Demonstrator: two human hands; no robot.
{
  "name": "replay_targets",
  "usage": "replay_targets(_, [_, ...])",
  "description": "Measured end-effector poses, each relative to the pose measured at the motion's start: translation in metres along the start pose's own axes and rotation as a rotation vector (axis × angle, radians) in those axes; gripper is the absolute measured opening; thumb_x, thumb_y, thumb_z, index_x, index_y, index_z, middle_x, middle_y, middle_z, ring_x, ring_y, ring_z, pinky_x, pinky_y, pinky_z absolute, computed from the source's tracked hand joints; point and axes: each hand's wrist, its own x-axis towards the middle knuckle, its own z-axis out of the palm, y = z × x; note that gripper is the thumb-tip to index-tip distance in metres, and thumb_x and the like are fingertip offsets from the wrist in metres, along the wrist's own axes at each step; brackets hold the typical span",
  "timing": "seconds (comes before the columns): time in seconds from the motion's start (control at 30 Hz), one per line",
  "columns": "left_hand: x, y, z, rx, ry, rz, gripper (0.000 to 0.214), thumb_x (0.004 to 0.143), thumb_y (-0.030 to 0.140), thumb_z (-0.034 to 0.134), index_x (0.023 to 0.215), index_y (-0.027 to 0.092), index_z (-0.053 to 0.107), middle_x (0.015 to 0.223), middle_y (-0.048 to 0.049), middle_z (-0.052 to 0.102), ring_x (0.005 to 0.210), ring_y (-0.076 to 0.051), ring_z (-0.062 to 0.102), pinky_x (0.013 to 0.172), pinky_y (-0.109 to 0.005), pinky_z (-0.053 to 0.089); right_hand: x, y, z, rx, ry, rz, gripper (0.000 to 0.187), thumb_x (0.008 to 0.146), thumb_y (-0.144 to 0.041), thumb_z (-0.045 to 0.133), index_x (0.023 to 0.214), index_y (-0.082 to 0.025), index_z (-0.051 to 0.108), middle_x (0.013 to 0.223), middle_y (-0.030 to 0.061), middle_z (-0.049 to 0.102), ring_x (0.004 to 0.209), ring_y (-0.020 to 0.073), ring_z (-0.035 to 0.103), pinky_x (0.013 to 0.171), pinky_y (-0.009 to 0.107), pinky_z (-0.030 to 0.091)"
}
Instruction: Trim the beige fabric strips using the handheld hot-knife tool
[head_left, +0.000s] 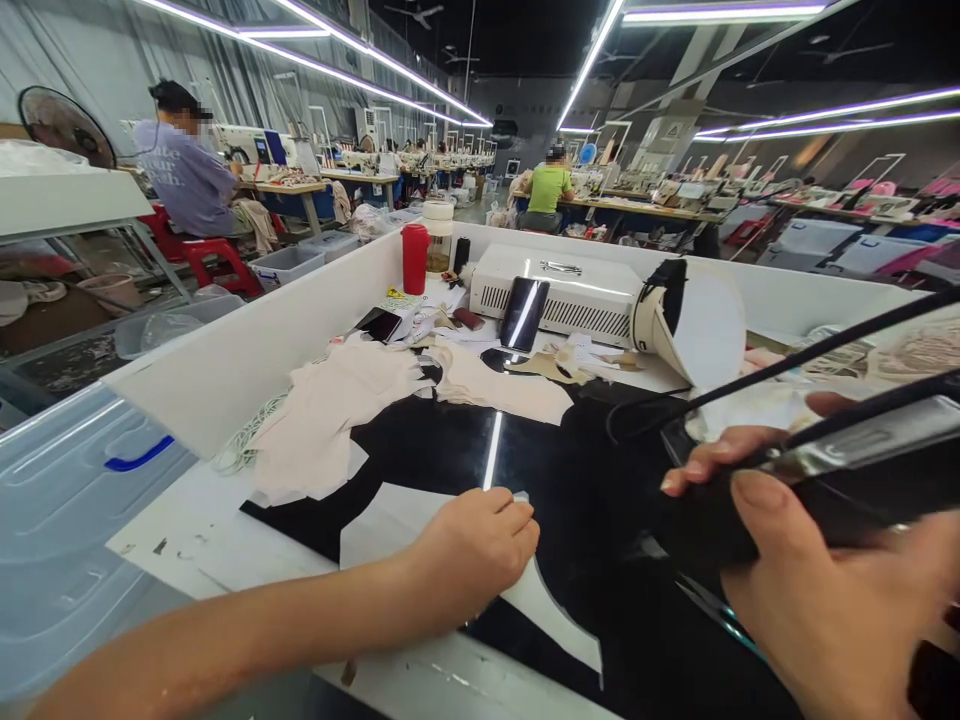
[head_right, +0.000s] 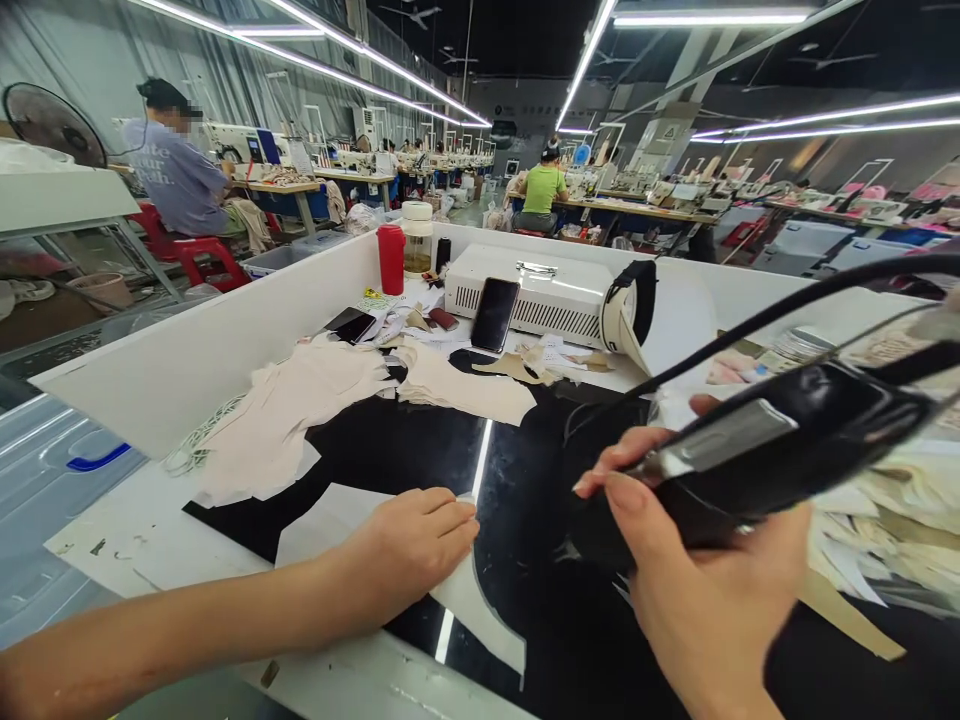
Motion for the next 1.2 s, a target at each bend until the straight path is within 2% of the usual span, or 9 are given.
replay_targets(0.07, [0.001, 0.003, 0.004, 0.024, -0.005, 0.010, 0.033, 0.103, 0.000, 0.069, 0.080, 0.020, 0.057, 0.082, -0.0023, 0.058, 0.071, -0.018, 0.056, 0.060, -0.033, 0.045, 0.004, -0.001, 0.023, 0.062, 0.030, 0.005, 0.067, 0.070, -0.039, 0.113, 0.128, -0.039, 0.080, 0.083, -0.0047, 0.075, 0.070, 0.0242, 0.068, 0.058, 0.039, 0.066])
replay_targets(0.1, [0.001, 0.005, 0.006, 0.032, -0.001, 0.011, 0.033, 0.104, 0.001, 0.068, 0.080, 0.021, 0.057, 0.081, -0.0025, 0.058, 0.070, -0.018, 0.056, 0.059, -0.033, 0.044, 0.006, 0.001, 0.033, 0.081, 0.032, 0.025, 0.067, 0.069, -0.041, 0.113, 0.126, -0.038, 0.078, 0.083, -0.0054, 0.075, 0.070, 0.0230, 0.068, 0.059, 0.038, 0.065])
replay_targets(0.2, [-0.003, 0.010, 0.011, 0.040, 0.024, 0.012, 0.028, 0.105, 0.000, 0.066, 0.083, 0.018, 0.062, 0.083, -0.0045, 0.065, 0.073, -0.019, 0.061, 0.063, -0.033, 0.050, 0.010, 0.015, 0.053, 0.157, -0.019, 0.040, 0.065, 0.073, -0.045, 0.112, 0.123, -0.035, 0.072, 0.083, -0.0077, 0.074, 0.066, 0.0193, 0.069, 0.059, 0.034, 0.064])
replay_targets(0.37, [-0.006, 0.016, 0.010, -0.006, 0.005, 0.001, 0.016, 0.106, 0.001, 0.066, 0.099, 0.012, 0.074, 0.104, -0.0137, 0.080, 0.089, -0.022, 0.073, 0.077, -0.035, 0.063, 0.011, 0.040, 0.070, 0.306, -0.098, 0.035, 0.063, 0.078, -0.043, 0.111, 0.127, -0.032, 0.071, 0.082, -0.0078, 0.073, 0.064, 0.0174, 0.068, 0.053, 0.030, 0.063])
replay_targets(0.53, [-0.003, 0.020, 0.009, -0.034, 0.114, -0.037, 0.014, 0.105, 0.003, 0.068, 0.099, 0.010, 0.079, 0.103, -0.0149, 0.082, 0.089, -0.023, 0.076, 0.076, -0.034, 0.066, 0.011, 0.043, 0.075, 0.356, -0.147, 0.050, 0.057, 0.082, -0.044, 0.108, 0.125, -0.032, 0.072, 0.079, -0.0080, 0.070, 0.064, 0.0179, 0.066, 0.052, 0.030, 0.062])
replay_targets(0.7, [-0.003, 0.021, 0.008, -0.034, 0.075, -0.024, 0.016, 0.106, 0.003, 0.067, 0.103, 0.009, 0.081, 0.103, -0.0142, 0.083, 0.088, -0.022, 0.075, 0.075, -0.034, 0.067, 0.011, 0.035, 0.074, 0.393, -0.190, 0.086, 0.054, 0.083, -0.042, 0.108, 0.122, -0.032, 0.073, 0.079, -0.0068, 0.071, 0.062, 0.0184, 0.066, 0.050, 0.031, 0.062])
replay_targets(0.97, [-0.004, 0.019, 0.006, -0.057, 0.106, -0.035, 0.015, 0.108, 0.002, 0.067, 0.108, 0.005, 0.081, 0.099, -0.0113, 0.081, 0.095, -0.022, 0.078, 0.084, -0.034, 0.068, 0.010, 0.034, 0.070, 0.397, -0.204, 0.099, 0.053, 0.083, -0.045, 0.106, 0.123, -0.033, 0.073, 0.080, -0.0066, 0.067, 0.061, 0.0191, 0.064, 0.048, 0.033, 0.061])
replay_targets(1.1, [-0.004, 0.018, 0.007, -0.073, 0.042, -0.037, 0.016, 0.111, 0.002, 0.064, 0.110, 0.009, 0.079, 0.098, -0.0085, 0.078, 0.092, -0.020, 0.075, 0.084, -0.033, 0.065, 0.008, 0.033, 0.071, 0.366, -0.184, 0.118, 0.055, 0.080, -0.046, 0.107, 0.120, -0.033, 0.072, 0.078, -0.0069, 0.067, 0.060, 0.0185, 0.064, 0.047, 0.031, 0.060])
replay_targets(1.2, [-0.003, 0.017, 0.006, -0.070, 0.011, -0.031, 0.016, 0.110, 0.003, 0.066, 0.102, 0.014, 0.075, 0.095, -0.0061, 0.072, 0.090, -0.020, 0.071, 0.084, -0.034, 0.062, 0.007, 0.032, 0.071, 0.373, -0.203, 0.106, 0.055, 0.081, -0.047, 0.107, 0.120, -0.033, 0.071, 0.078, -0.0064, 0.068, 0.061, 0.0179, 0.064, 0.048, 0.030, 0.059])
